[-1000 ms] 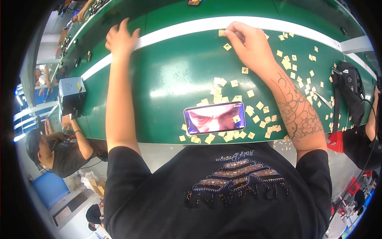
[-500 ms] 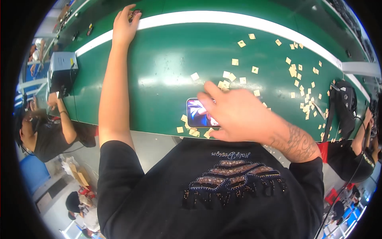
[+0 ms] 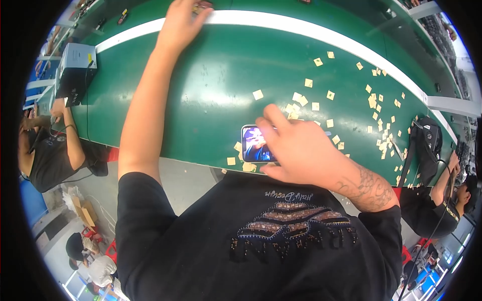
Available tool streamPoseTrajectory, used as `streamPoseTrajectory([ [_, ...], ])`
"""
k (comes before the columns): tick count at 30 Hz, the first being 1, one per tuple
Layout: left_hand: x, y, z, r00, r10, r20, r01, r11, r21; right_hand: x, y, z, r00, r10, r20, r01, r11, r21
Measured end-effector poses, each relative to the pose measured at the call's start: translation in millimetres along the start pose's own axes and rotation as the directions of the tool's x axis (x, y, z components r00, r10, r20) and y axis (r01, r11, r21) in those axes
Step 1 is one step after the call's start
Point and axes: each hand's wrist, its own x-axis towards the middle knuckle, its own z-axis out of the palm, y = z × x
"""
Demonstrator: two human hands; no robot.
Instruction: Assembling or inspecting small electronic microchips and labels on a workbench.
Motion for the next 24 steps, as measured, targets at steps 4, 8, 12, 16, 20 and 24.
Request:
streamPoseTrajectory([
  [4, -19.4, 67.8, 22.9, 0.954, 0.263, 0.143, -0.222, 0.942, -0.252, -2.3, 29.9, -20.3, 0.981, 0.078, -0.176, -0.044, 0.981, 0.188],
  [8, -41.9, 121.4, 63.1, 0.840, 0.435, 0.323, -0.319, 0.880, -0.353, -7.5, 82.1, -38.3, 0.915, 0.169, -0.365, -0.025, 0.930, 0.367],
  [12, -47.6, 136.2, 61.6, 0.795, 0.432, 0.425, -0.352, 0.900, -0.256, -12.6, 122.6, -23.8, 0.846, 0.364, -0.390, -0.067, 0.797, 0.600],
  [16, -53.8, 122.7, 43.9, 0.855, 0.332, 0.398, -0.258, 0.939, -0.230, -6.3, 120.8, -15.0, 0.814, 0.372, -0.447, -0.049, 0.809, 0.585],
  [20, -40.9, 112.6, 40.8, 0.810, 0.394, 0.434, -0.237, 0.897, -0.372, 2.5, 114.4, -9.8, 0.809, 0.364, -0.462, -0.007, 0.791, 0.612],
  [24, -39.5, 108.2, 43.2, 0.792, 0.444, 0.419, -0.283, 0.875, -0.392, 4.9, 105.5, -17.9, 0.806, 0.283, -0.519, -0.061, 0.913, 0.403],
])
